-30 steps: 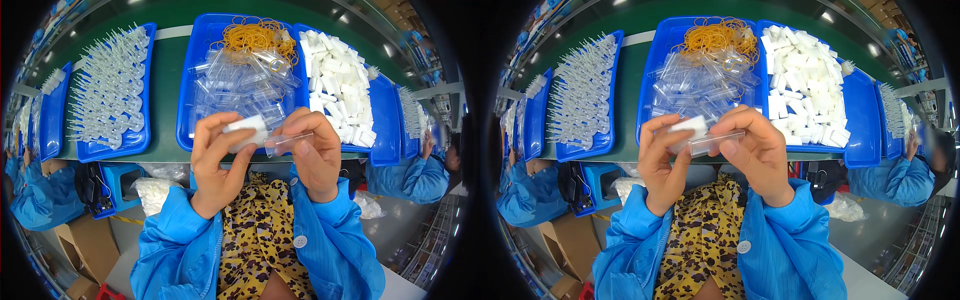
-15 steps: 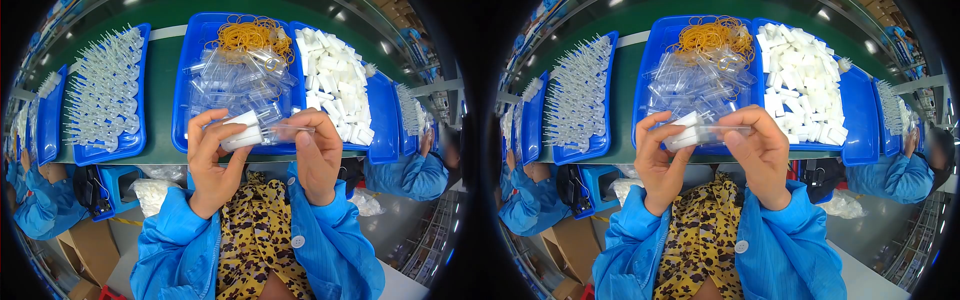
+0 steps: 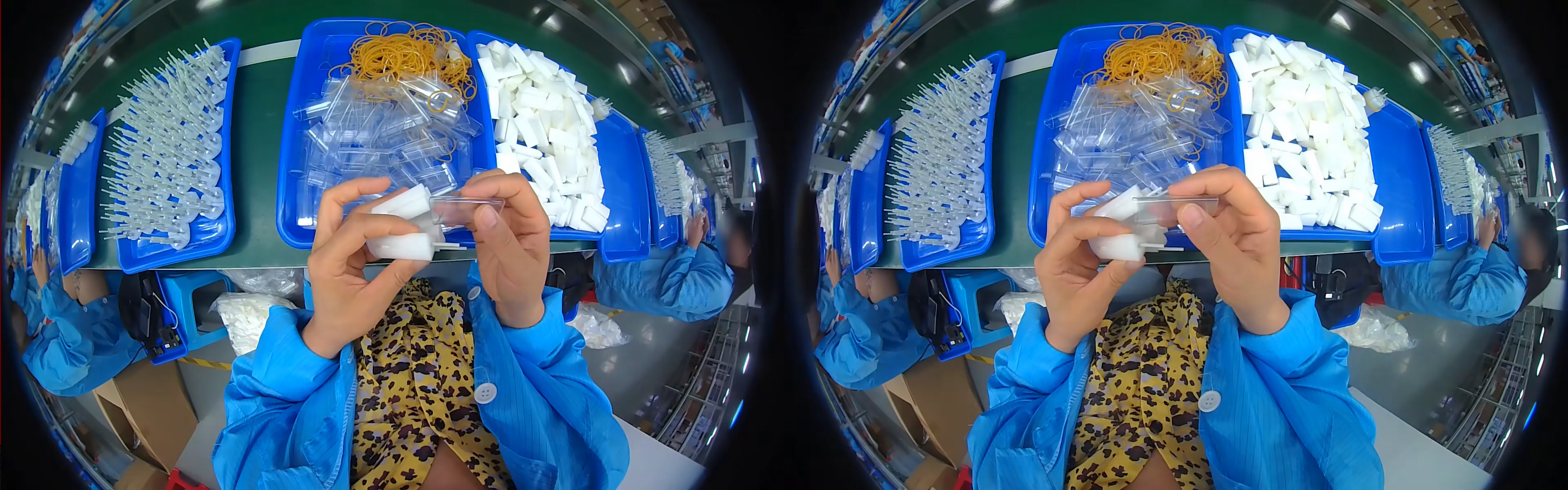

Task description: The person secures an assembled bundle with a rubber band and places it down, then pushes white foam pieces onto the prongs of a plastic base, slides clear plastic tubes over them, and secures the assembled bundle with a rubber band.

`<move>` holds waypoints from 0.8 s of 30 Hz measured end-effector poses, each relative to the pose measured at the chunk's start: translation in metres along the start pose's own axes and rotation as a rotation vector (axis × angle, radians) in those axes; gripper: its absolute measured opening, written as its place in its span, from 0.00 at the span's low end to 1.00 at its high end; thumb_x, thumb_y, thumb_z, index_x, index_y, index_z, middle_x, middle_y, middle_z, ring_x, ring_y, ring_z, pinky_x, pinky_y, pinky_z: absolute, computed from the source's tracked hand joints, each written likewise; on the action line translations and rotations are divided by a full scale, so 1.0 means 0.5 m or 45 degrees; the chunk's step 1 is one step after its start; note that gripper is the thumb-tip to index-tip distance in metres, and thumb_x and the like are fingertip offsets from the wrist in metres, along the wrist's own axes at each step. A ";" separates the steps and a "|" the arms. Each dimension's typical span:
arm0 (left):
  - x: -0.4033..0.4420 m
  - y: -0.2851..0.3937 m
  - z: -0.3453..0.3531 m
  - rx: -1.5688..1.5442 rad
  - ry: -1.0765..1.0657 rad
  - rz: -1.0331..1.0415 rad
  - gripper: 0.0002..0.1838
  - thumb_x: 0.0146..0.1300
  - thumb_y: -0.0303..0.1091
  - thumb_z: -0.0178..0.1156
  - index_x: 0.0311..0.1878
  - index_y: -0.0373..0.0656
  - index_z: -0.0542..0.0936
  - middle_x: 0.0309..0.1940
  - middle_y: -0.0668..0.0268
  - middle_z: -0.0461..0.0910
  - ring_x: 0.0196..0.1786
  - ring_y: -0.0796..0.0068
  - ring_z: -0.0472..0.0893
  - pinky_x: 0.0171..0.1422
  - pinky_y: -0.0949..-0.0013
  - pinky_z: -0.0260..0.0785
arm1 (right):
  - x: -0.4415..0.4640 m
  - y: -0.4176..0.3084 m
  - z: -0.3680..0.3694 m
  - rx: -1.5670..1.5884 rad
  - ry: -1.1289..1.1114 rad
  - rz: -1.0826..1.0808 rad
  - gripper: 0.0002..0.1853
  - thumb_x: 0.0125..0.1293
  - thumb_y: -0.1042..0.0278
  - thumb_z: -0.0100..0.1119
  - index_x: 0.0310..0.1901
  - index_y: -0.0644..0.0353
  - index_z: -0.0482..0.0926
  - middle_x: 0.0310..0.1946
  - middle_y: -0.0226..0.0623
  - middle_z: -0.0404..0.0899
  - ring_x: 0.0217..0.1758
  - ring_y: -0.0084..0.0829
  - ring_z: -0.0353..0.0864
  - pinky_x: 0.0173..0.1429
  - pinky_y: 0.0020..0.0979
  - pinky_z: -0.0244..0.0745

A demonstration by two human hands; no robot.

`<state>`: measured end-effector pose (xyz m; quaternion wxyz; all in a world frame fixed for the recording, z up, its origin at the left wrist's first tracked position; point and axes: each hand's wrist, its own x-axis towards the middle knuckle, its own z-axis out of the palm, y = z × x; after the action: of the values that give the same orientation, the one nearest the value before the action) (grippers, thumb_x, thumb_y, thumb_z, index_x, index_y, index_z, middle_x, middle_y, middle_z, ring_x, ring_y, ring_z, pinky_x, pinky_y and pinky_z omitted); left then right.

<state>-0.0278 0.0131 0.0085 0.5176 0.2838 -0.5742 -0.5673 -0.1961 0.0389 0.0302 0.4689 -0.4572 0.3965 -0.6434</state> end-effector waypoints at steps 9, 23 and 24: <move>-0.004 -0.015 -0.013 -0.027 0.072 0.003 0.16 0.50 0.15 0.67 0.43 0.37 0.81 0.60 0.58 0.64 0.58 0.62 0.77 0.55 0.67 0.80 | -0.022 -0.025 -0.027 -0.057 0.067 -0.039 0.10 0.64 0.77 0.58 0.46 0.67 0.76 0.42 0.35 0.73 0.36 0.20 0.75 0.40 0.21 0.71; -0.009 -0.007 -0.012 0.116 0.117 0.053 0.16 0.50 0.14 0.68 0.43 0.38 0.81 0.59 0.58 0.66 0.58 0.61 0.77 0.55 0.67 0.78 | -0.028 -0.013 -0.006 -0.270 -0.099 -0.092 0.12 0.60 0.83 0.61 0.46 0.69 0.76 0.45 0.39 0.71 0.41 0.20 0.75 0.44 0.21 0.73; -0.008 -0.006 -0.011 0.138 0.131 0.059 0.16 0.50 0.14 0.68 0.43 0.38 0.81 0.59 0.58 0.66 0.57 0.62 0.77 0.55 0.67 0.78 | -0.028 -0.014 -0.004 -0.295 -0.097 -0.105 0.12 0.60 0.84 0.61 0.46 0.69 0.76 0.45 0.40 0.71 0.40 0.20 0.75 0.43 0.21 0.74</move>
<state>-0.0223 0.0144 0.0036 0.5433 0.3268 -0.5832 -0.5079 -0.1977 0.0542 0.0333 0.4008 -0.5482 0.4310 -0.5942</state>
